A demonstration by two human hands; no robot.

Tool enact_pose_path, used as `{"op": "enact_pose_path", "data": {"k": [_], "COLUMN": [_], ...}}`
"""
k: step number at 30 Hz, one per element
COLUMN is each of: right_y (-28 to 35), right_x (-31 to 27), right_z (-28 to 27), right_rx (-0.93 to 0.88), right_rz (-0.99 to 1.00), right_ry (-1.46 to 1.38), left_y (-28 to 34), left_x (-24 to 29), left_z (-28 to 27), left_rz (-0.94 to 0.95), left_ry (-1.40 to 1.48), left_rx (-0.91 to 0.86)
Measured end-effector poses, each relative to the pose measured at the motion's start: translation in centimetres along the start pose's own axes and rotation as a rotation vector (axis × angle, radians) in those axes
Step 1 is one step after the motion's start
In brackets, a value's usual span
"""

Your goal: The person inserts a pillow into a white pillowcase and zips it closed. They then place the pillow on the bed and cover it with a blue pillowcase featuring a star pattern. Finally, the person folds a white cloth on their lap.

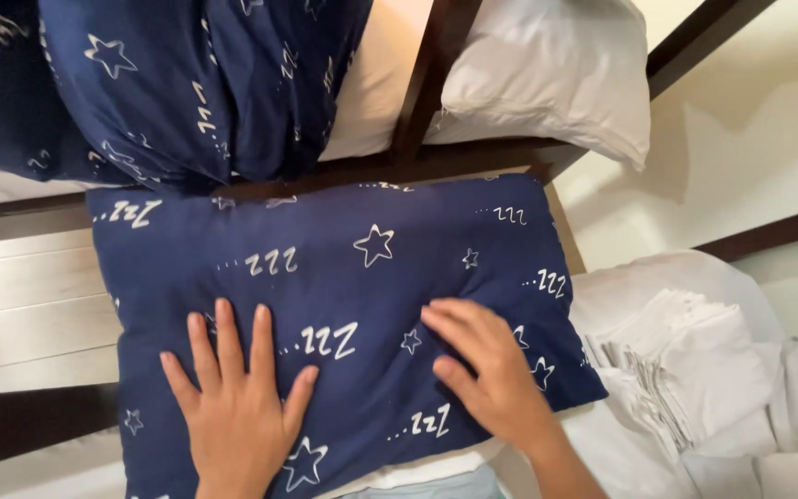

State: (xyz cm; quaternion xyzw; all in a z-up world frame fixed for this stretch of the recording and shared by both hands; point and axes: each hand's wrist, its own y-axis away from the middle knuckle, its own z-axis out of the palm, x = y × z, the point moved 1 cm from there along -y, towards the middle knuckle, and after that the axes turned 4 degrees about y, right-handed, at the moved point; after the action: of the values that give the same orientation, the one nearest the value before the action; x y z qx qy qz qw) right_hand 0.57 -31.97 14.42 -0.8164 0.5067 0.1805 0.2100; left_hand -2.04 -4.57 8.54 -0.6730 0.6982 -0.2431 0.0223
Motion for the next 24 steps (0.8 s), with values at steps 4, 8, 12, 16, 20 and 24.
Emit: {"op": "enact_pose_path", "data": {"k": [4, 8, 12, 16, 20, 24], "right_y": [-6.5, -12.5, -12.4, -10.5, -8.8, -7.2], "right_x": [-4.1, -6.6, -4.9, -4.8, -5.6, -5.6], "right_z": [-2.6, 1.6, 8.9, 10.4, 9.9, 9.9], "right_rx": [0.107, 0.117, -0.003, -0.002, 0.008, 0.019], "right_rz": [-0.102, -0.357, -0.400, -0.342, -0.310, -0.297], "right_ry": [-0.035, 0.237, 0.302, 0.317, 0.360, 0.369], "left_y": [0.5, 0.6, 0.9, -0.4, -5.5, -9.5], "left_x": [0.8, 1.3, 0.3, -0.7, -2.1, -6.0], "left_z": [0.0, -0.3, -1.0, -3.3, -6.0, -2.1], "left_rz": [-0.003, -0.006, -0.032, -0.121, -0.069, -0.102], "left_ry": [-0.039, -0.026, -0.013, 0.182, 0.255, 0.145], "left_rx": [-0.014, -0.006, 0.006, -0.008, 0.090, 0.101]}}
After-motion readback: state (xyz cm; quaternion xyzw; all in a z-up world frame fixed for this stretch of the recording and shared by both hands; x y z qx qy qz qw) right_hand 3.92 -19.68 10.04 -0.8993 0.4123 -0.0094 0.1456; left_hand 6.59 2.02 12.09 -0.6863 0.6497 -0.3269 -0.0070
